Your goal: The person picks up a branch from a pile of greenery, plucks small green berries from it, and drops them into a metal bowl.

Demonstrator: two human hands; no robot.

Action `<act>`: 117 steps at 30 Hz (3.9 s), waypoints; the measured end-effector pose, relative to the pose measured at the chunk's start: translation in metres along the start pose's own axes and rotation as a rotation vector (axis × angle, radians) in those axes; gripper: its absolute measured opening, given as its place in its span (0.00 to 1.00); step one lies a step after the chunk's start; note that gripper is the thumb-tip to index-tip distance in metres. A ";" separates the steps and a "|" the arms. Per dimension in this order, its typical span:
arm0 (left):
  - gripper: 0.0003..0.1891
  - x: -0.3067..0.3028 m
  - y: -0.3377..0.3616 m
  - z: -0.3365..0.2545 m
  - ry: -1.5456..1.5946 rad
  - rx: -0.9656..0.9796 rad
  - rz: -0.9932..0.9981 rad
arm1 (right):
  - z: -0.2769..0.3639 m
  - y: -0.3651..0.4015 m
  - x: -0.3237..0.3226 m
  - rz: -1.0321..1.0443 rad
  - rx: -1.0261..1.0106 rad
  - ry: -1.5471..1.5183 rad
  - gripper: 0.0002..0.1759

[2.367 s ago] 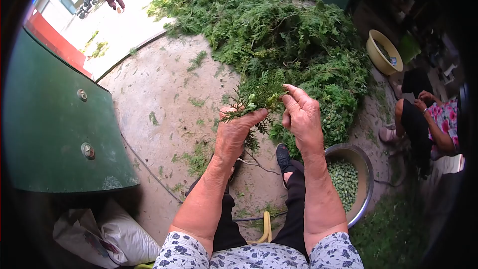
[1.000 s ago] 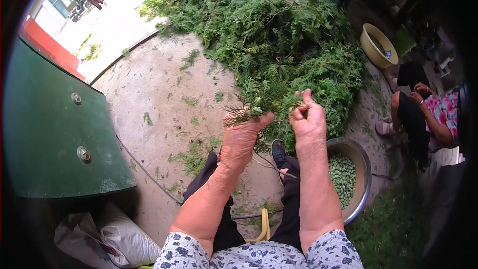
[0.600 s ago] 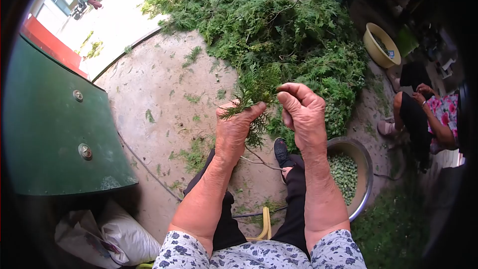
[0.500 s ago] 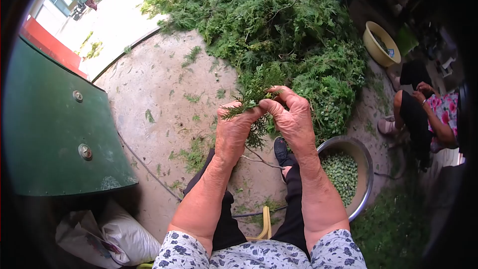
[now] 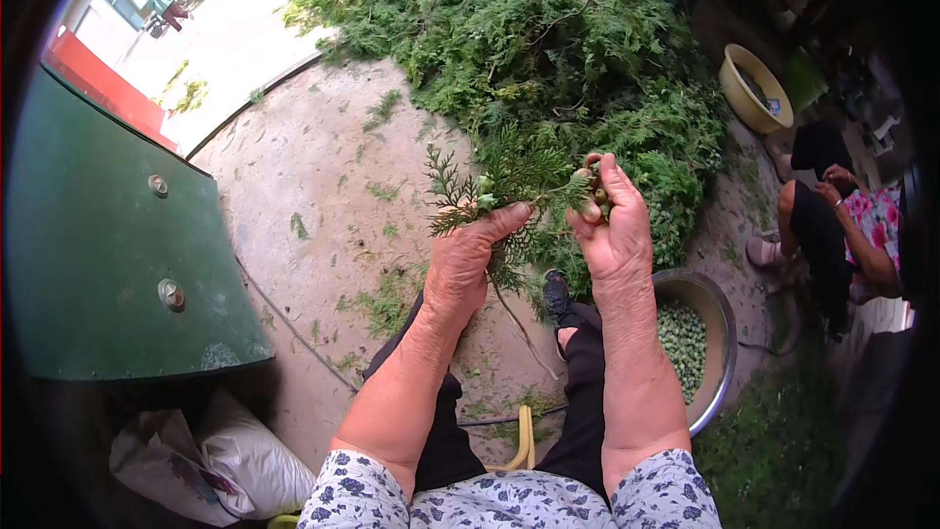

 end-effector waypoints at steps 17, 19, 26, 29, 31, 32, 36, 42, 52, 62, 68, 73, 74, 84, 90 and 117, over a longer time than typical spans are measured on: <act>0.10 0.007 -0.010 -0.016 -0.961 0.576 0.152 | 0.016 0.042 0.072 0.346 -0.658 1.078 0.11; 0.10 0.016 -0.002 -0.023 -0.903 0.580 0.136 | 0.027 0.040 0.067 0.263 -0.685 1.078 0.09; 0.07 0.024 0.012 -0.042 -0.836 0.669 0.180 | 0.026 0.037 0.056 0.211 -0.540 1.019 0.07; 0.08 0.017 0.006 -0.037 -0.760 0.589 0.200 | 0.023 0.038 0.058 0.242 -0.513 1.045 0.05; 0.04 0.005 0.001 -0.027 -0.470 0.375 0.147 | 0.006 0.031 0.047 0.259 -0.204 0.777 0.04; 0.04 0.008 0.004 -0.029 -0.471 0.376 0.147 | 0.007 0.030 0.046 0.259 -0.204 0.776 0.04; 0.04 -0.005 0.000 -0.021 -0.335 0.205 0.034 | 0.000 0.026 0.041 0.274 -0.017 0.478 0.06; 0.07 -0.006 -0.003 -0.021 -0.344 0.238 0.049 | -0.001 0.032 0.053 0.376 -0.042 0.549 0.15; 0.07 0.010 0.004 -0.032 -0.707 0.499 0.096 | 0.044 0.067 0.075 0.043 -1.022 1.219 0.08; 0.05 -0.058 -0.010 -0.058 0.102 0.399 -0.282 | 0.087 0.015 -0.054 -0.078 -0.298 0.632 0.09; 0.06 -0.084 -0.023 -0.058 0.287 0.278 -0.326 | 0.095 0.050 -0.222 -0.392 -0.087 1.174 0.09; 0.07 -0.098 -0.036 -0.056 0.388 0.248 -0.301 | 0.075 0.104 -0.336 -0.305 0.023 1.976 0.16; 0.07 -0.097 -0.036 -0.055 0.390 0.248 -0.303 | 0.070 0.108 -0.334 -0.249 0.009 2.102 0.17; 0.07 -0.091 -0.035 -0.047 0.410 0.207 -0.305 | 0.076 0.076 -0.249 -0.367 0.240 1.945 0.19; 0.08 -0.079 -0.032 -0.041 0.416 0.182 -0.276 | 0.037 0.072 -0.200 0.197 -0.157 2.258 0.33; 0.12 -0.089 -0.010 -0.118 -0.663 0.591 -0.219 | 0.001 0.095 0.046 0.367 -0.865 1.381 0.12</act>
Point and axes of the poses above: each hand's wrist, its own y-axis away from the middle knuckle, its own x-axis out of the palm, z = x × y, the point moved 10 cm from there along -y, towards the middle knuckle, and after that the axes turned 6 degrees about y, right-handed, at the moved point
